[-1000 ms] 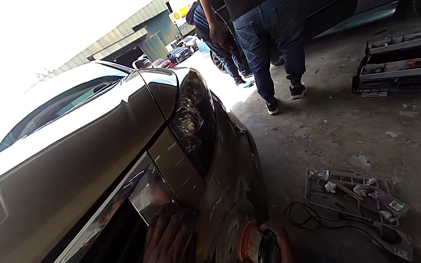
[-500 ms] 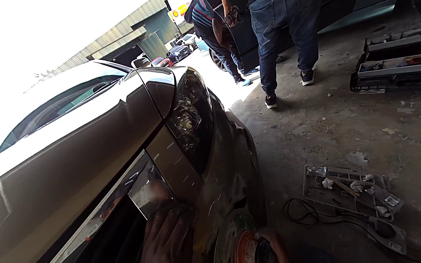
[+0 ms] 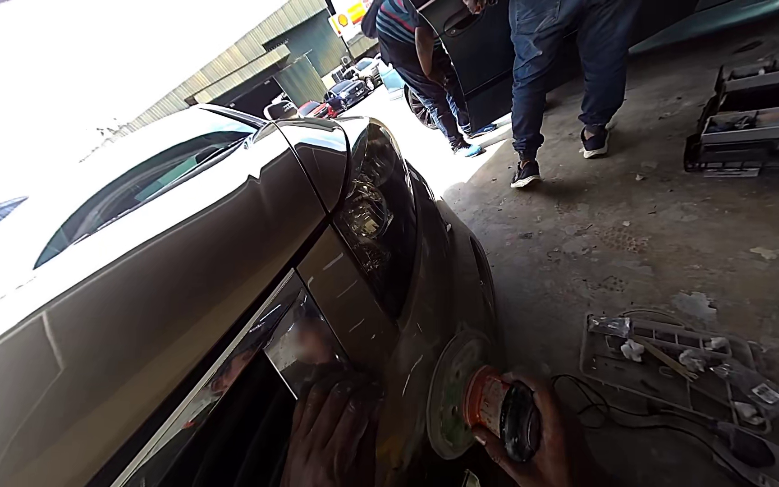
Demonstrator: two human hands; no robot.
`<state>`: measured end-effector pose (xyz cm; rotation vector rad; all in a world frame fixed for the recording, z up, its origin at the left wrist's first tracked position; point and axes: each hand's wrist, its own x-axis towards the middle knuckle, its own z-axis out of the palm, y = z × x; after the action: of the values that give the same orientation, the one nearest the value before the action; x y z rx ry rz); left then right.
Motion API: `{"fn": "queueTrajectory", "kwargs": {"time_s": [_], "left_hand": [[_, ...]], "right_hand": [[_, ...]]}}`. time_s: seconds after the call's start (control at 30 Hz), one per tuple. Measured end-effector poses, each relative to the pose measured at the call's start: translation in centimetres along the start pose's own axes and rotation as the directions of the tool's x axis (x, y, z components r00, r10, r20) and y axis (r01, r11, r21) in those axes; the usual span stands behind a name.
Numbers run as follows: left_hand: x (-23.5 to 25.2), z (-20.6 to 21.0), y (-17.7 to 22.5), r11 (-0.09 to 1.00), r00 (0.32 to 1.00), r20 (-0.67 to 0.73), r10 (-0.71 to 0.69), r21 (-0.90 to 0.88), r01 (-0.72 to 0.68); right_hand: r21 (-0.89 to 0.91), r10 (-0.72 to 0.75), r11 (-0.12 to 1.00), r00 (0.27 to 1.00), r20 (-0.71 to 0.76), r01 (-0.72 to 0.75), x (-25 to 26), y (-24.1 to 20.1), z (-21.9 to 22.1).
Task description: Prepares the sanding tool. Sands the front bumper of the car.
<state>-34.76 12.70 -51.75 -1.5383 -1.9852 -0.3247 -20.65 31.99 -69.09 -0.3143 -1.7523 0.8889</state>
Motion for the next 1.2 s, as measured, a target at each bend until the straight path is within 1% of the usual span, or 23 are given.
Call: {"fn": "queueTrajectory", "kwargs": {"time_s": [0.17, 0.43, 0.53, 0.63, 0.67, 0.77, 0.83, 1.0, 1.1, 1.2], "left_hand": [[0.1, 0.0, 0.3, 1.000, 1.000, -0.007, -0.008, 0.003, 0.008], [0.0, 0.1, 0.2, 1.000, 1.000, -0.029, 0.007, 0.003, -0.007], [0.0, 0.2, 0.1, 1.000, 0.999, -0.035, 0.010, 0.015, -0.010], [-0.1, 0.2, 0.1, 1.000, 0.999, -0.031, 0.017, 0.020, -0.016], [-0.1, 0.2, 0.2, 1.000, 0.999, -0.033, 0.019, 0.023, -0.019], [0.0, 0.2, 0.1, 0.999, 0.999, -0.040, 0.022, 0.029, -0.021], [-0.1, 0.2, 0.1, 0.999, 0.999, -0.033, 0.024, 0.029, -0.023], [-0.1, 0.0, 0.1, 1.000, 1.000, -0.007, 0.006, 0.022, -0.006], [0.0, 0.0, 0.2, 1.000, 1.000, -0.009, 0.005, 0.020, -0.005], [0.1, 0.1, 0.1, 1.000, 1.000, -0.020, 0.006, 0.024, -0.006]], "right_hand": [[-0.037, -0.012, 0.999, 1.000, 0.000, 0.012, -0.2, 0.2, -0.2], [-0.020, 0.046, 0.999, 0.999, -0.009, -0.046, 0.1, 0.9, -0.4], [-0.067, 0.113, 0.991, 0.994, -0.012, -0.113, 0.9, 1.8, -1.0], [-0.188, 0.225, 0.956, 0.974, -0.033, -0.227, 1.9, 3.0, -2.4], [-0.201, 0.269, 0.941, 0.962, -0.050, -0.274, 2.2, 3.3, -2.9], [-0.142, 0.381, 0.911, 0.922, -0.076, -0.388, 3.1, 3.4, -4.0], [-0.098, 0.372, 0.921, 0.926, -0.060, -0.377, 3.2, 2.9, -4.0], [0.045, 0.191, 0.981, 0.982, 0.003, -0.191, 2.2, 1.1, -1.8], [0.041, 0.134, 0.990, 0.991, -0.001, -0.134, 1.4, 0.7, -0.9], [0.003, 0.147, 0.989, 0.989, -0.017, -0.147, 1.1, 0.9, -0.8]]}}
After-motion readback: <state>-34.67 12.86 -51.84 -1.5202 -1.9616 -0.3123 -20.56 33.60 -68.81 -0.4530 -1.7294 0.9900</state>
